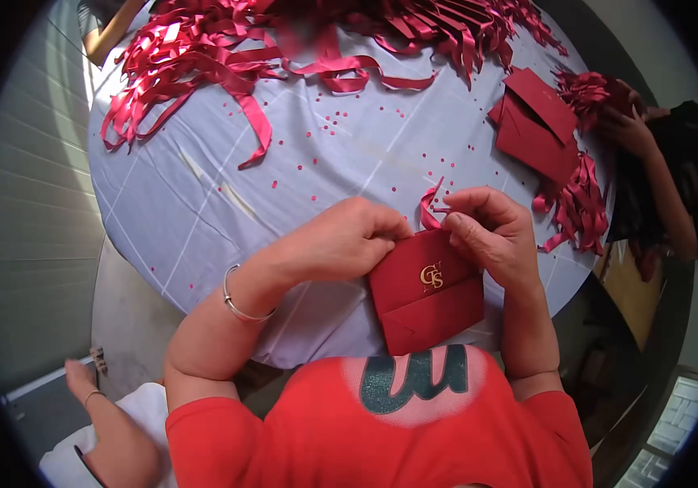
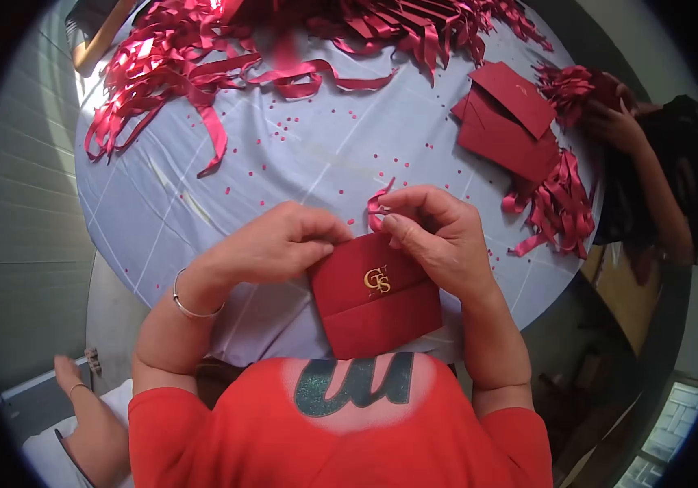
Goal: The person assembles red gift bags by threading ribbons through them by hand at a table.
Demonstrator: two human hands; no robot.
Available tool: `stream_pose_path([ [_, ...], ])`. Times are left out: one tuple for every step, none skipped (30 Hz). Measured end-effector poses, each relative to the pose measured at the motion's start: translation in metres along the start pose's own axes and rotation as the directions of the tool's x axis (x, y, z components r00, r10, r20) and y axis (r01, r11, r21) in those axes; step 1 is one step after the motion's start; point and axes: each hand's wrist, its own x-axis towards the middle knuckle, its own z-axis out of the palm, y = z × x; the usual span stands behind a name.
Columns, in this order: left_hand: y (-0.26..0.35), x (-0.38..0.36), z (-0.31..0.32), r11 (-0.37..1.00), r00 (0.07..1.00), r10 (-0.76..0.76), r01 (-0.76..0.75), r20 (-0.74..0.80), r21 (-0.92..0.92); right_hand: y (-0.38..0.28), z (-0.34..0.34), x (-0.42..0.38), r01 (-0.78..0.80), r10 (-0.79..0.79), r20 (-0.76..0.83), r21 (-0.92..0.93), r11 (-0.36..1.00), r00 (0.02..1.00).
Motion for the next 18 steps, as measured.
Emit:
stream_pose_path([
  [-0.001,-0.001,0.0,0.997,1.0,-0.011,0.012,0.008,-0.075,-0.001,-0.001,-0.001,0.005,-0.005,0.003,0.019,1.0,1.0],
  [0.003,-0.002,-0.001,0.996,0.999,-0.028,0.03,0.016,-0.082,-0.001,-0.002,-0.003,-0.012,0.012,0.002,0.031,0.999,1.0],
  [0.009,-0.003,-0.003,0.99,0.996,-0.087,0.09,0.035,-0.11,-0.002,-0.004,-0.005,0.039,-0.037,0.021,-0.083,0.996,0.999],
  [0.013,-0.003,-0.005,0.98,0.989,-0.141,0.147,0.053,-0.135,-0.004,-0.006,-0.007,0.095,-0.088,0.046,-0.197,0.976,0.995],
  [0.012,-0.002,-0.006,0.978,0.987,-0.15,0.156,0.057,-0.135,-0.007,-0.007,-0.008,0.156,-0.142,0.069,-0.287,0.945,0.987],
  [0.011,-0.001,-0.006,0.977,0.987,-0.152,0.159,0.055,-0.145,-0.007,-0.005,-0.007,0.279,-0.257,0.11,-0.314,0.907,0.96],
  [0.009,-0.001,-0.005,0.974,0.986,-0.154,0.161,0.055,-0.157,-0.006,-0.002,-0.006,0.396,-0.365,0.154,-0.337,0.854,0.918],
  [0.008,0.0,-0.005,0.973,0.985,-0.16,0.168,0.062,-0.159,-0.005,0.0,-0.007,0.44,-0.397,0.19,-0.385,0.811,0.898],
  [0.007,0.0,-0.005,0.967,0.982,-0.182,0.19,0.058,-0.168,-0.002,0.004,-0.009,0.449,-0.394,0.215,-0.399,0.799,0.894],
  [0.007,0.0,-0.005,0.962,0.978,-0.204,0.21,0.053,-0.177,0.0,0.007,-0.01,0.459,-0.392,0.24,-0.413,0.786,0.888],
  [0.006,0.0,-0.005,0.961,0.977,-0.205,0.212,0.054,-0.177,0.005,0.009,-0.011,0.469,-0.384,0.272,-0.444,0.763,0.882],
  [0.006,0.0,-0.006,0.962,0.976,-0.212,0.217,0.047,-0.164,0.006,0.011,-0.012,0.47,-0.384,0.273,-0.443,0.764,0.882],
  [0.006,-0.001,-0.006,0.963,0.975,-0.219,0.223,0.04,-0.152,0.008,0.013,-0.013,0.495,-0.393,0.302,-0.488,0.719,0.869],
  [0.005,-0.001,-0.006,0.962,0.975,-0.221,0.224,0.037,-0.155,0.008,0.015,-0.014,0.52,-0.399,0.333,-0.529,0.671,0.854],
  [0.006,-0.001,-0.006,0.961,0.974,-0.222,0.225,0.041,-0.159,0.008,0.016,-0.014,0.523,-0.398,0.339,-0.526,0.671,0.852],
  [0.006,-0.001,-0.007,0.96,0.974,-0.222,0.226,0.045,-0.163,0.009,0.017,-0.014,0.529,-0.412,0.333,-0.53,0.662,0.848],
  [0.007,-0.001,-0.007,0.96,0.974,-0.222,0.226,0.039,-0.167,0.008,0.017,-0.014,0.536,-0.425,0.326,-0.535,0.654,0.844],
  [0.008,-0.002,-0.008,0.969,0.98,-0.201,0.201,0.014,-0.146,0.009,0.018,-0.014,0.538,-0.425,0.33,-0.533,0.653,0.843],
])
